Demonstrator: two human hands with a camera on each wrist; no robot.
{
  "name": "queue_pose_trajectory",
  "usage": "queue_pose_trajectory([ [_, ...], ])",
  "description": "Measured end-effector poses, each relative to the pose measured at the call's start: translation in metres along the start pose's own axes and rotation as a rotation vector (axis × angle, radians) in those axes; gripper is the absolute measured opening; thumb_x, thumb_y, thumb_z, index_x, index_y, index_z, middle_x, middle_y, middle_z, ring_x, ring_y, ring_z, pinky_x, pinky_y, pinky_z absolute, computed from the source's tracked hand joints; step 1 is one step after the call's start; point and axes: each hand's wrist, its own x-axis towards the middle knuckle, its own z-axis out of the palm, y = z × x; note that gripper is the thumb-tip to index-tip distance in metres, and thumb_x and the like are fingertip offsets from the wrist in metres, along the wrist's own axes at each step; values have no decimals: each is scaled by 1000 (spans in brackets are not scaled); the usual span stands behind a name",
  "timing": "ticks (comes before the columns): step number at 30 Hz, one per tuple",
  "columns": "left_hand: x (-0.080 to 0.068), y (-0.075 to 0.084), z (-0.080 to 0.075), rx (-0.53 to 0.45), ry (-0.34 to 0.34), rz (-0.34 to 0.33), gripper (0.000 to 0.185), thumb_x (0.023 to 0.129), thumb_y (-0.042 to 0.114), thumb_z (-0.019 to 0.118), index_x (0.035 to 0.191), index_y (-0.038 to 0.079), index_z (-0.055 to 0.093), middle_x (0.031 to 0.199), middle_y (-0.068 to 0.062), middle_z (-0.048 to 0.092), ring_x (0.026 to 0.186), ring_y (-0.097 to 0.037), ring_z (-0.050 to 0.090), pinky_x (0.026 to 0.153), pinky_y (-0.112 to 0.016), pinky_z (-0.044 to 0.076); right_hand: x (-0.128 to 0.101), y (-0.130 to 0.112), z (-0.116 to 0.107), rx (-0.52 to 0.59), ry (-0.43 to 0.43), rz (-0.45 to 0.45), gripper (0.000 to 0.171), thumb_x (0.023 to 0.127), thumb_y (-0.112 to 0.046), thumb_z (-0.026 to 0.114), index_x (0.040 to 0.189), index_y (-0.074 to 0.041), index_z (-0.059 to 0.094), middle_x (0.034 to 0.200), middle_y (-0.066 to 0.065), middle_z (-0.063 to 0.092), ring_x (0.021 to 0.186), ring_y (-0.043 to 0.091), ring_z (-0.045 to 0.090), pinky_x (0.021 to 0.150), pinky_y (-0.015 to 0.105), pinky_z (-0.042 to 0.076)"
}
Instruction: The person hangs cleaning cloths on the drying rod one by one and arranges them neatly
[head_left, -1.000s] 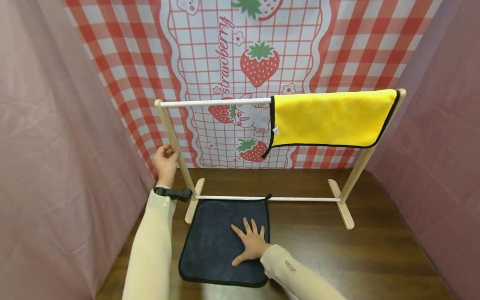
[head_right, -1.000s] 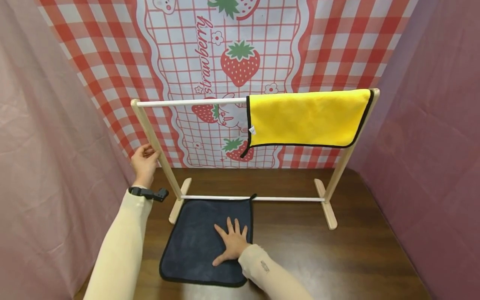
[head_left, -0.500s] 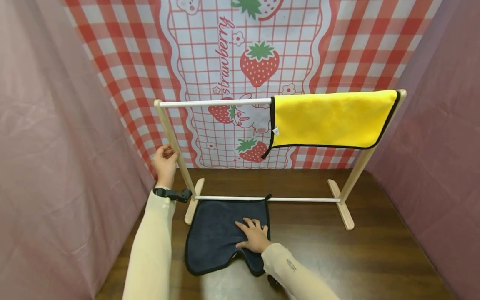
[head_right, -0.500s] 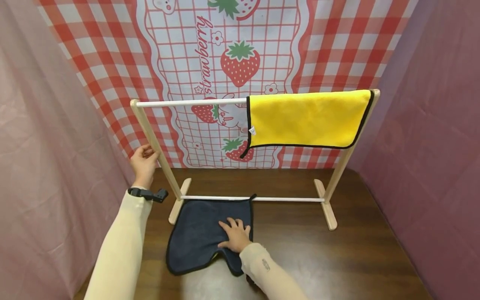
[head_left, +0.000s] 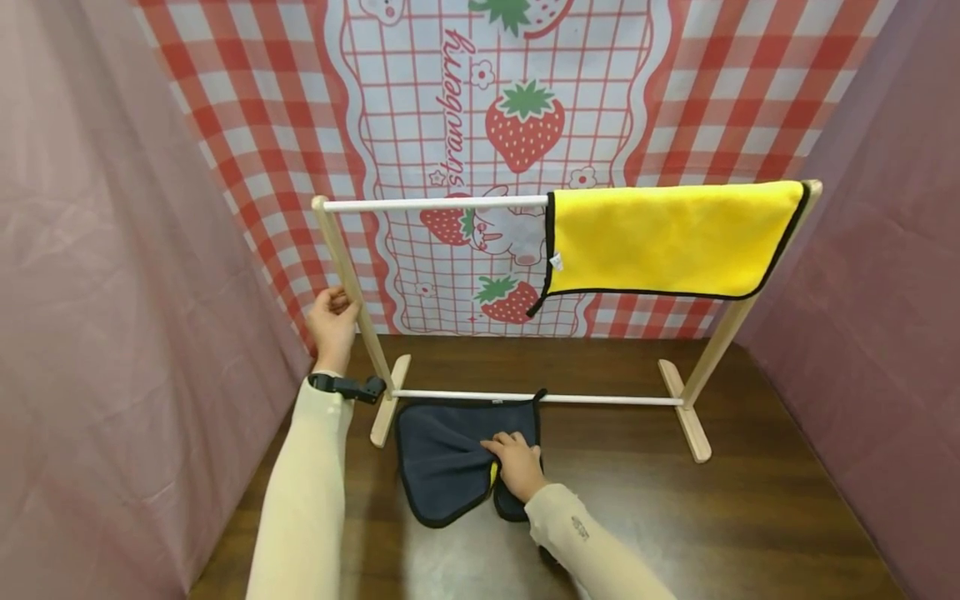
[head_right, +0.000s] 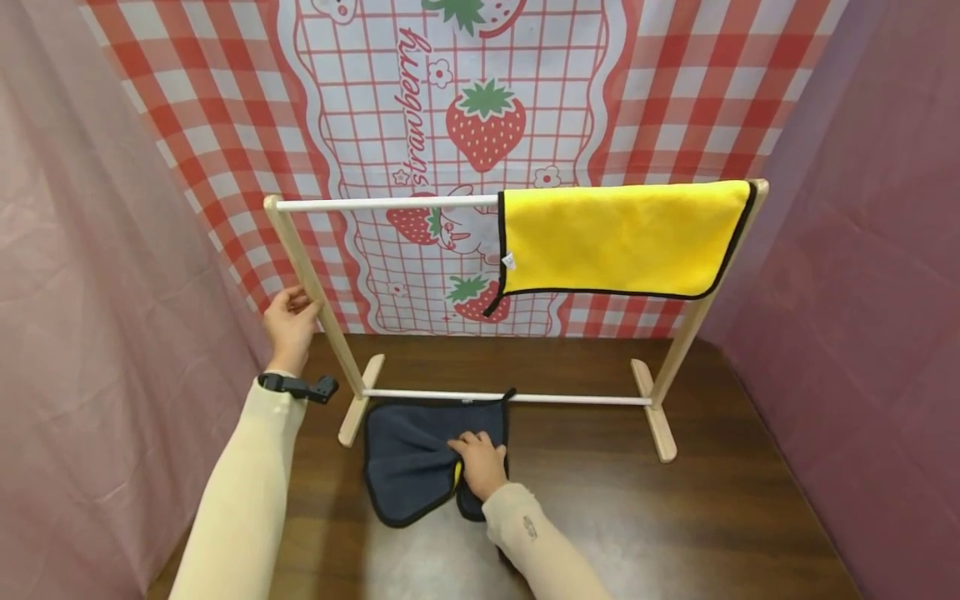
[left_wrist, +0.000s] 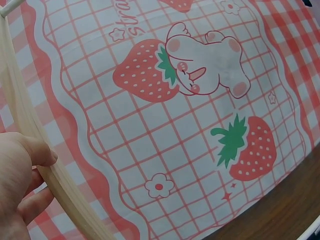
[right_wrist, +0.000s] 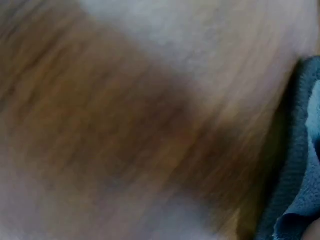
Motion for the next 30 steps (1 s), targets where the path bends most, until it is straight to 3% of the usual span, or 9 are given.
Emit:
queue_pose_trajectory([
  [8,1,-1,1,-18,-1,-3,30,82,-10,68,112,-11,66,100,-28,68,79,-10,60,72,-13,49,-3,12,-1,2,34,-77,42,72,10,61,106,-13,73,102,6,63,90,28,53,58,43,44],
  [15,1,0,1,3,-7,7,28,83,-10,67,111,-11,66,100,-28,68,84,-19,64,73,-14,49,-7,12,-6,-25,-96,-119,38,79,2,54,112,-11,67,103,10,62,89,31,50,63,49,44],
  [21,2,0,1,2,-8,17,29,82,-10,66,111,-12,66,99,-27,68,79,-12,61,72,-15,48,-8,10,-13,26,-209,-86,38,86,-4,46,118,-11,67,113,13,65,100,32,54,75,58,45],
  [26,2,-3,1,-10,-7,15,29,82,-11,66,111,-13,66,98,-27,67,75,-5,57,73,-15,48,-11,6,-15,24,-216,-93,36,93,-25,50,121,-10,67,114,13,65,100,32,54,75,60,45],
  [30,2,-5,1,-7,-4,7,29,83,-11,67,112,-12,66,97,-25,66,73,-2,54,72,-14,47,-13,4,-12,6,-197,-73,51,96,-54,51,122,-14,70,112,11,66,100,28,54,75,57,44],
])
